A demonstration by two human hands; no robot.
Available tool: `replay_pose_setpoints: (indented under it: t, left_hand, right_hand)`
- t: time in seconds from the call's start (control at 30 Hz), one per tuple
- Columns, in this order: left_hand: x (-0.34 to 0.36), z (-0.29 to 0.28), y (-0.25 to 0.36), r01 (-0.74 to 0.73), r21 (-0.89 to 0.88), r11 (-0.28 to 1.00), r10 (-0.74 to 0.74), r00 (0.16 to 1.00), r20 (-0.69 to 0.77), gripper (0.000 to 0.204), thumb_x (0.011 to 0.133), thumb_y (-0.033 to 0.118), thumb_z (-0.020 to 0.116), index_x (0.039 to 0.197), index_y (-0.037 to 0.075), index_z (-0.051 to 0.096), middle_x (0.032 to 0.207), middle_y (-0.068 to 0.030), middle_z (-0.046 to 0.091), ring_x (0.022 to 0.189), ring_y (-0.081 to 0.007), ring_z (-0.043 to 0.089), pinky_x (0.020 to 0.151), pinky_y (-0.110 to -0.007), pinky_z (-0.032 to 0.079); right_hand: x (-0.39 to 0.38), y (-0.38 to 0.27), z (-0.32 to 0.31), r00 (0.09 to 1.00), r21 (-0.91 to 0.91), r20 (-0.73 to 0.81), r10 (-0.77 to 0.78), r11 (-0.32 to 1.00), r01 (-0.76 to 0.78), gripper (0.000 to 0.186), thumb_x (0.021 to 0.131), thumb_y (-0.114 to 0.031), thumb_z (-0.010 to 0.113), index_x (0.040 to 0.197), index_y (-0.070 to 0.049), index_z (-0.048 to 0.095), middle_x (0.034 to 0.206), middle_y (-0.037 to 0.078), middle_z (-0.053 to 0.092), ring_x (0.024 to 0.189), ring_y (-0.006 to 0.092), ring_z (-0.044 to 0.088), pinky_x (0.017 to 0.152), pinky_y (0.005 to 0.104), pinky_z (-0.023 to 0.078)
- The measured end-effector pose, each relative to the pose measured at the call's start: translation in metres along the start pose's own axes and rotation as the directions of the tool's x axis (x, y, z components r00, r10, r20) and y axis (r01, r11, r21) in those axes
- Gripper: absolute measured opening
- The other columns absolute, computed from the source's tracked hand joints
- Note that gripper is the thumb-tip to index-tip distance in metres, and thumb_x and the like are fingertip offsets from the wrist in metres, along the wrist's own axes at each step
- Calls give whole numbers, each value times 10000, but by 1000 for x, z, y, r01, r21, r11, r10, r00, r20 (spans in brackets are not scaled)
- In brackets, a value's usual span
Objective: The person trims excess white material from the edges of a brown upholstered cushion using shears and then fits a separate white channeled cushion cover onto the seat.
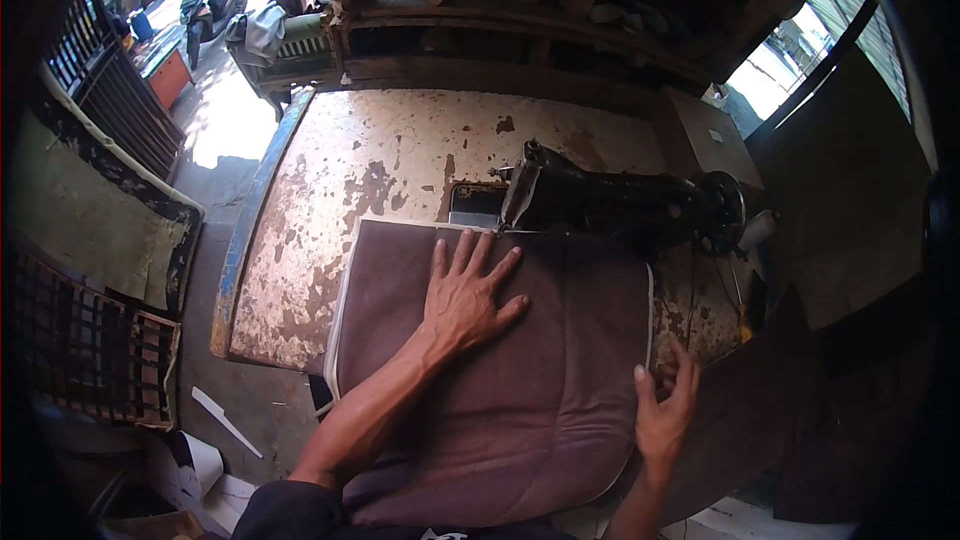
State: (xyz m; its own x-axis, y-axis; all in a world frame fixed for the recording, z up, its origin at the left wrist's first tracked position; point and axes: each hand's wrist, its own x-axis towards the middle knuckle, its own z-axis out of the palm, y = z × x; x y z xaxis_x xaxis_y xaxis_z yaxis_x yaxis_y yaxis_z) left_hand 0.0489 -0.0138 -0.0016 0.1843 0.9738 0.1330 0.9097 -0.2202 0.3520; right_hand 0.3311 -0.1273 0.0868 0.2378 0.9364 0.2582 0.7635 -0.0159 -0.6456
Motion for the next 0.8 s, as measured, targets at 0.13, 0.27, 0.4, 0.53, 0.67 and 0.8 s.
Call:
replay_pose_setpoints:
  t: [0.13,0.27,0.4,0.53,0.67,0.8]
  left_hand:
    - [2,3,0,1,-4,1000,-1,1000,22,769,937,676,552,1593,290,437,1688,-192,282,1585,-412,175,1262,-634,92]
    - [4,2,-3,-2,32,999,1,1000,18,764,944,669,546,1596,288,430,1689,-197,276,1584,-416,174,1259,-643,88]
    - [9,4,0,-3,22,1000,3,1000,19,759,953,654,541,1597,268,431,1683,-216,277,1580,-428,179,1253,-651,89]
    - [13,6,-2,-18,28,999,19,1000,-20,764,953,652,540,1595,252,433,1679,-230,276,1575,-442,184,1249,-656,102]
    - [18,1,-3,-33,21,999,33,999,-6,763,953,655,540,1588,243,444,1686,-229,263,1578,-441,175,1249,-655,99]
    - [23,3,-7,-28,39,999,27,999,16,774,952,662,538,1592,240,436,1693,-227,247,1581,-440,165,1251,-651,104]
  right_hand:
    - [-68,47,-9,818,404,333,470,712,-574,832,961,-212,739,1626,-28,273,1487,232,498,1342,285,530,1124,388,415]
    - [-86,46,10,816,640,307,490,528,-558,815,935,-134,756,1592,38,306,1444,227,534,1275,291,564,1108,389,427]
    - [-69,35,-1,848,529,311,430,663,-530,669,915,-57,722,1506,81,441,1382,219,601,1259,278,584,1121,370,414]
    - [-68,32,1,943,314,135,304,890,-332,595,911,-46,707,1452,98,504,1385,216,613,1254,265,589,1116,353,416]
    - [-73,50,5,994,220,102,43,973,-65,478,911,-1,657,1374,94,589,1266,222,660,1145,325,641,1013,381,483]
    - [-60,24,-2,954,225,251,163,949,-221,487,929,-5,621,1397,116,558,1230,180,648,1165,265,610,1041,335,447]
